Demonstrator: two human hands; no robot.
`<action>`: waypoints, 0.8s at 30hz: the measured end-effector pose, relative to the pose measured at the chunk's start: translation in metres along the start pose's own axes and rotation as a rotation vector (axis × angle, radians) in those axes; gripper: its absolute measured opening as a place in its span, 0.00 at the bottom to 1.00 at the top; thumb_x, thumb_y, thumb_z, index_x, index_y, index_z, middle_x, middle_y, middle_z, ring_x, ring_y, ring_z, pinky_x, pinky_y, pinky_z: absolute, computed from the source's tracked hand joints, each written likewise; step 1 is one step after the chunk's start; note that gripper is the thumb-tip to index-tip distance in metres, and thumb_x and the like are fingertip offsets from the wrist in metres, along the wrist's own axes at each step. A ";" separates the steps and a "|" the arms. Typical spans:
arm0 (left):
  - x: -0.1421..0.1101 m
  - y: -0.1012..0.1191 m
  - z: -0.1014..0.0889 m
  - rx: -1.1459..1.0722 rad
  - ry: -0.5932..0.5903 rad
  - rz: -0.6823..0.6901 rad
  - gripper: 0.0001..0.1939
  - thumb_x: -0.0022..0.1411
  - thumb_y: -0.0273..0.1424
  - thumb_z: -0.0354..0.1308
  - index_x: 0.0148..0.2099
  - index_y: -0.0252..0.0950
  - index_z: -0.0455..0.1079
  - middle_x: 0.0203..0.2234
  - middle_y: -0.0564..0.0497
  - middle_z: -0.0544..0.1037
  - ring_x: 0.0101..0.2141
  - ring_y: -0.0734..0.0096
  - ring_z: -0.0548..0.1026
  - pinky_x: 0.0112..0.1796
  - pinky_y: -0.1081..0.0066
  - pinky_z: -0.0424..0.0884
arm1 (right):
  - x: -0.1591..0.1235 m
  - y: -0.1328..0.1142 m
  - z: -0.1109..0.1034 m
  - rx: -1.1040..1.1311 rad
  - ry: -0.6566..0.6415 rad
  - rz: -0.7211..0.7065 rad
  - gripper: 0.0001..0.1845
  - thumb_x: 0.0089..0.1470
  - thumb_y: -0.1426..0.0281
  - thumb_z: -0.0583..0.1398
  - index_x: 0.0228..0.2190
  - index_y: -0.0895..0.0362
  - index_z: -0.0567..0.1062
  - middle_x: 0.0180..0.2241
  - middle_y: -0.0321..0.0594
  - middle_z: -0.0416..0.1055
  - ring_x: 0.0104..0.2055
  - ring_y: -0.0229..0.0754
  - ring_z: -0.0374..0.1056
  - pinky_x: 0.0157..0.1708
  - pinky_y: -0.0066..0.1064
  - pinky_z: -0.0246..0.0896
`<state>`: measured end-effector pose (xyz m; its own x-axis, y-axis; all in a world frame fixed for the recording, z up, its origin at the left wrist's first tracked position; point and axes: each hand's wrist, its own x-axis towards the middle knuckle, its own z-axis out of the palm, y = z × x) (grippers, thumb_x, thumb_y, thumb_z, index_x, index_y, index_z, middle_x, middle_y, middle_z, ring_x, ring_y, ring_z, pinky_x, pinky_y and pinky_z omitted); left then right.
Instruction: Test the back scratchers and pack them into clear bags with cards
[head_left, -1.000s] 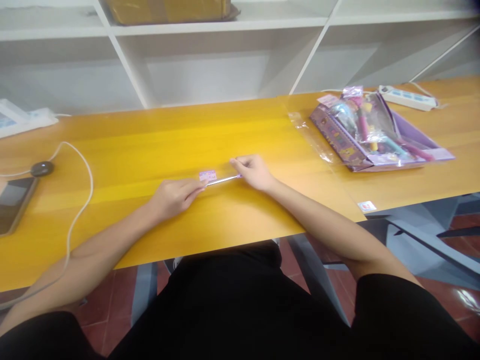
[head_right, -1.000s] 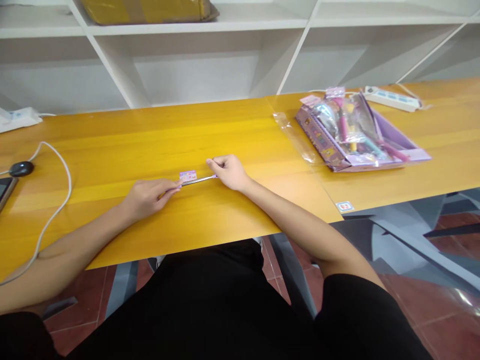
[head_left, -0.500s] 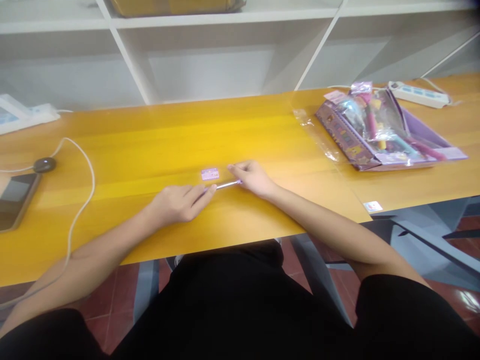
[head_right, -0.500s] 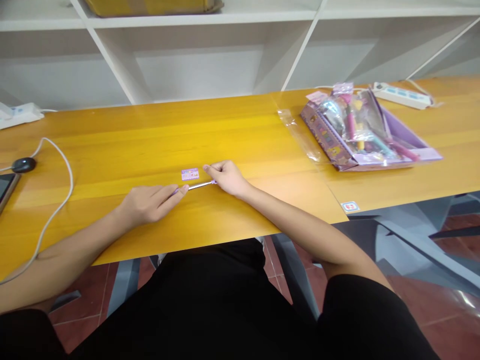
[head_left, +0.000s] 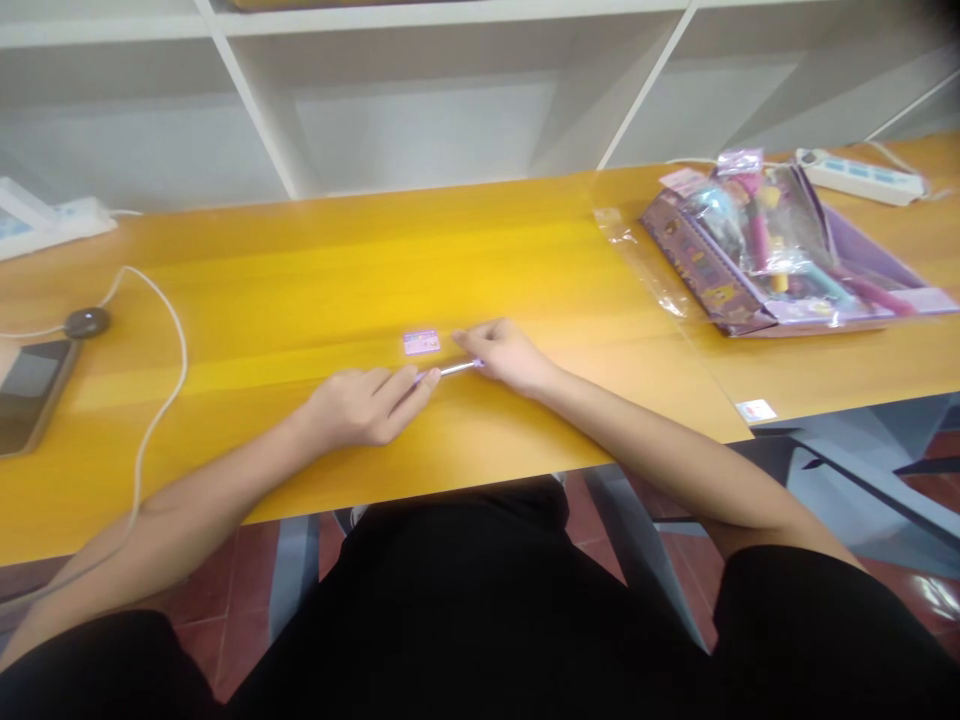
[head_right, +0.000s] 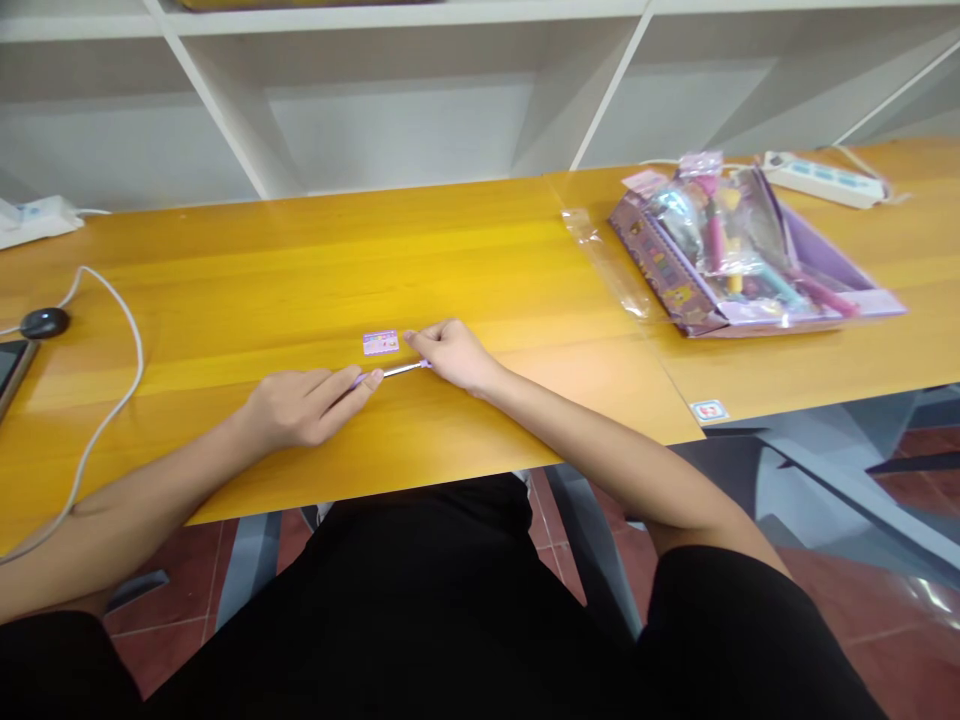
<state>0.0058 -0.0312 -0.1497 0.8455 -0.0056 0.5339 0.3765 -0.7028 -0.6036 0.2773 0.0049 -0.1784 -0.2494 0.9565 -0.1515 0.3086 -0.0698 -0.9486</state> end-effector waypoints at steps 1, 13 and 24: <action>-0.001 0.000 0.001 -0.003 0.006 -0.006 0.11 0.72 0.20 0.69 0.55 0.32 0.80 0.38 0.50 0.87 0.23 0.78 0.72 0.19 0.71 0.62 | 0.000 0.000 0.000 0.001 0.002 0.003 0.41 0.61 0.36 0.68 0.18 0.52 0.59 0.17 0.30 0.51 0.20 0.31 0.45 0.24 0.32 0.38; -0.017 0.004 0.009 -0.211 -0.116 -0.163 0.23 0.77 0.20 0.60 0.68 0.43 0.74 0.42 0.49 0.89 0.26 0.72 0.81 0.21 0.68 0.66 | 0.004 0.000 0.002 -0.071 -0.013 0.010 0.41 0.66 0.34 0.61 0.20 0.52 0.61 0.17 0.30 0.52 0.20 0.32 0.46 0.24 0.32 0.41; -0.012 0.007 0.025 -0.188 -0.153 -0.439 0.18 0.83 0.25 0.58 0.68 0.41 0.76 0.42 0.53 0.91 0.30 0.71 0.83 0.26 0.68 0.65 | 0.010 -0.007 -0.031 -0.202 0.095 -0.334 0.40 0.69 0.30 0.56 0.35 0.56 0.75 0.32 0.42 0.74 0.35 0.43 0.68 0.40 0.34 0.60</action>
<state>0.0080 -0.0178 -0.1752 0.6737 0.4144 0.6119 0.6465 -0.7315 -0.2164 0.3015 0.0233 -0.1649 -0.2834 0.9398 0.1910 0.4014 0.2971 -0.8664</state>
